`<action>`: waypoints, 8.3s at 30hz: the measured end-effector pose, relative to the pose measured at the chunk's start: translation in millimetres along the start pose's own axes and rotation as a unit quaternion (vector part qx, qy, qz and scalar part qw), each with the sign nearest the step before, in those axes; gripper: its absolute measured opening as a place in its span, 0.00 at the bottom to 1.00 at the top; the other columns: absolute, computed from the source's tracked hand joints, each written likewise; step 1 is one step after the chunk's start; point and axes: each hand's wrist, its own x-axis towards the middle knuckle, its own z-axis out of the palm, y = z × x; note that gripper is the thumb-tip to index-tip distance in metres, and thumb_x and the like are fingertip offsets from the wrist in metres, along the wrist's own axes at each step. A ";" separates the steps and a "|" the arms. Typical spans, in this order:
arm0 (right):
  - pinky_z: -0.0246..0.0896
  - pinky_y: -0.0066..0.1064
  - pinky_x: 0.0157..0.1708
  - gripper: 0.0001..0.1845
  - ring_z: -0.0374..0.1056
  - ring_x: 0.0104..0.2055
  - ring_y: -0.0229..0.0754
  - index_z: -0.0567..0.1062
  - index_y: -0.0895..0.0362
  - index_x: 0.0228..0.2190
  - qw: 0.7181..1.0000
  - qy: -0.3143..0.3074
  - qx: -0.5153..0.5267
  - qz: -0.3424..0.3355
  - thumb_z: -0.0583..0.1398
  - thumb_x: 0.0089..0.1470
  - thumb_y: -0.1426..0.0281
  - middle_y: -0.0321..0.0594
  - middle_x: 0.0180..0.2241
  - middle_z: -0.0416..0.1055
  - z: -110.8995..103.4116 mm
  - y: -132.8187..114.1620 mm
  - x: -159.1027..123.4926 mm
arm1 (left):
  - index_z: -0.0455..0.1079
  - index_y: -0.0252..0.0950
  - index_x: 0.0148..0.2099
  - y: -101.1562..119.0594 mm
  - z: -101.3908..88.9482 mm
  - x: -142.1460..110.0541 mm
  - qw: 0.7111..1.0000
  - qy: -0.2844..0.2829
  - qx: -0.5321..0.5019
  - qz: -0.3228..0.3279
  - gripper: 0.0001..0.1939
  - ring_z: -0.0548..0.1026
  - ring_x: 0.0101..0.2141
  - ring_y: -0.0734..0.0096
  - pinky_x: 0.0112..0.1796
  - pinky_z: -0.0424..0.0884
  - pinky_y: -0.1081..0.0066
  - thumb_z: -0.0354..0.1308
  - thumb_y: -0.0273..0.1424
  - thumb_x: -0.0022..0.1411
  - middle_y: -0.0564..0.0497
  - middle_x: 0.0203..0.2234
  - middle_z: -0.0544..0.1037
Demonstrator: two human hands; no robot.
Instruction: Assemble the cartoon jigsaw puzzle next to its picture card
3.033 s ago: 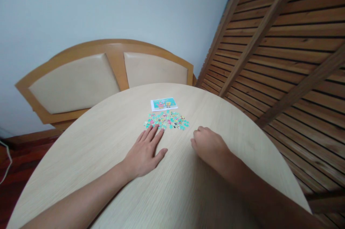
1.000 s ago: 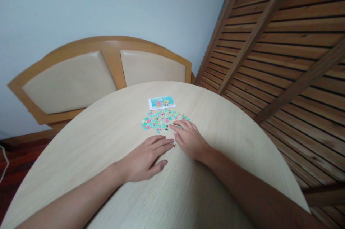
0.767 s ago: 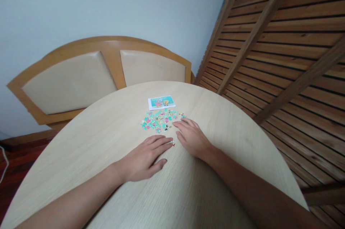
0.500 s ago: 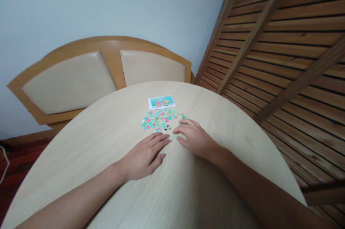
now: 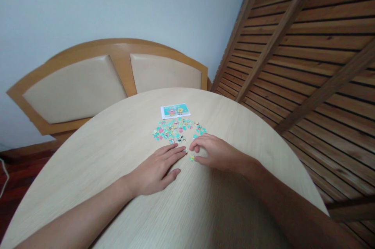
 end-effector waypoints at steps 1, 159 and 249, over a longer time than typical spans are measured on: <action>0.62 0.37 0.47 0.10 0.71 0.43 0.45 0.78 0.55 0.40 1.000 0.005 -0.017 0.013 0.66 0.53 0.71 0.38 0.37 0.77 -0.5 -1.4 -0.1 | 0.55 0.40 0.72 0.3 -0.3 0.3 1.000 -0.003 0.002 0.000 0.28 0.57 0.69 0.53 0.65 0.60 0.48 0.50 0.35 0.73 0.45 0.68 0.62; 0.58 0.34 0.35 0.10 0.74 0.40 0.46 0.82 0.51 0.35 0.968 -0.043 -0.109 0.221 0.61 0.55 0.74 0.38 0.37 0.81 -7.3 -35.0 -8.3 | 0.56 0.41 0.71 1.1 -3.6 1.3 1.000 -0.020 0.005 0.005 0.29 0.57 0.68 0.51 0.65 0.58 0.49 0.53 0.36 0.72 0.46 0.68 0.62; 0.57 0.31 0.26 0.06 0.71 0.28 0.42 0.79 0.54 0.28 0.947 -0.011 -0.055 0.315 0.68 0.47 0.66 0.40 0.29 0.79 -41.0 48.5 -31.3 | 0.56 0.48 0.72 0.7 -7.1 -0.4 0.999 -0.033 0.007 0.019 0.27 0.56 0.69 0.49 0.65 0.57 0.47 0.52 0.37 0.73 0.52 0.69 0.60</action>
